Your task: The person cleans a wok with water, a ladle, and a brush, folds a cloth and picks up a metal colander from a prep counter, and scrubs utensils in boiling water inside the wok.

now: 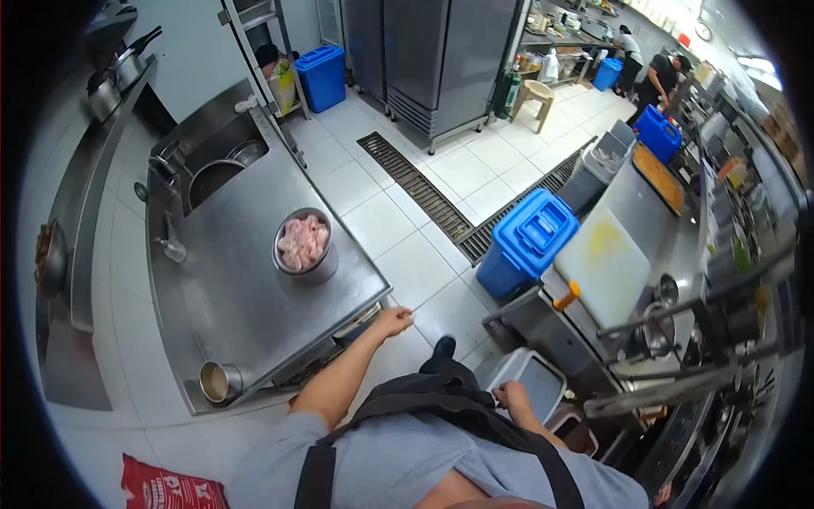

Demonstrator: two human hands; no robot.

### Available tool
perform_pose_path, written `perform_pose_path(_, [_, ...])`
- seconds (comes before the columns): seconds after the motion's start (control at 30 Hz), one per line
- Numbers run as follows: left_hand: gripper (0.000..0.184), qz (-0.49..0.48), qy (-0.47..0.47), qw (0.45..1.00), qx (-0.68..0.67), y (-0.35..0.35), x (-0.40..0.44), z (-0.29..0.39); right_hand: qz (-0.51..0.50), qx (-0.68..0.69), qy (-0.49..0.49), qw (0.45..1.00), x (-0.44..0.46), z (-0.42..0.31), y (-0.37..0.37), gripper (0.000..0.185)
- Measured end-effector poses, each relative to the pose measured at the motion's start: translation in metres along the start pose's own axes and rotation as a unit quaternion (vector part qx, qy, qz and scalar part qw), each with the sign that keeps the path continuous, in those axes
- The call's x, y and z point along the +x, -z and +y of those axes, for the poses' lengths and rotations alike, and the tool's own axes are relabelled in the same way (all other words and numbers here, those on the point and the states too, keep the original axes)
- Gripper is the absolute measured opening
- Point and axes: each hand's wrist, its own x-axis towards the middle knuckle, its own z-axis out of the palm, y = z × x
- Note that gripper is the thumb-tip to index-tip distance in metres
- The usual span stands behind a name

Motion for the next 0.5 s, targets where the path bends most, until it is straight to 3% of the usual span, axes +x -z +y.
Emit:
perform_pose_path(0.07, [0.041, 0.016, -0.002, 1.0, 0.024, 0.013, 0.0, 0.011, 0.063, 0.009, 0.165, 0.984, -0.029, -0.02, -0.009, 0.027])
perform_pose_path(0.1, [0.041, 0.008, -0.026, 1.0, -0.001, -0.01, 0.097, 0.066, 0.077, -0.03, 0.146, 0.986, -0.003, -0.048, 0.088, 0.027])
perform_pose_path(0.17, [0.042, 0.02, -0.008, 0.997, 0.072, 0.016, 0.13, 0.08, 0.142, 0.033, 0.39, 0.909, -0.003, -0.113, 0.12, 0.027])
perform_pose_path(0.2, [0.042, 0.039, -0.004, 0.996, 0.076, 0.028, 0.145, 0.085, 0.06, 0.059, 0.397, 0.914, 0.045, -0.123, 0.125, 0.025])
perform_pose_path(0.23, [0.044, 0.035, 0.003, 0.994, 0.104, 0.025, 0.16, 0.087, 0.057, 0.053, 0.411, 0.908, 0.071, -0.144, 0.147, 0.025])
perform_pose_path(0.3, [0.045, 0.018, 0.018, 0.985, 0.172, 0.021, 0.18, 0.085, 0.079, -0.046, 0.288, 0.953, 0.117, -0.183, 0.182, 0.023])
perform_pose_path(0.4, [0.047, -0.042, 0.074, 0.969, 0.232, 0.032, 0.199, 0.08, 0.162, -0.028, 0.352, 0.922, 0.199, -0.219, 0.244, 0.023])
perform_pose_path(0.5, [0.046, -0.014, 0.164, 0.948, 0.271, 0.052, 0.218, 0.067, 0.197, -0.037, 0.363, 0.91, 0.259, -0.259, 0.317, 0.023])
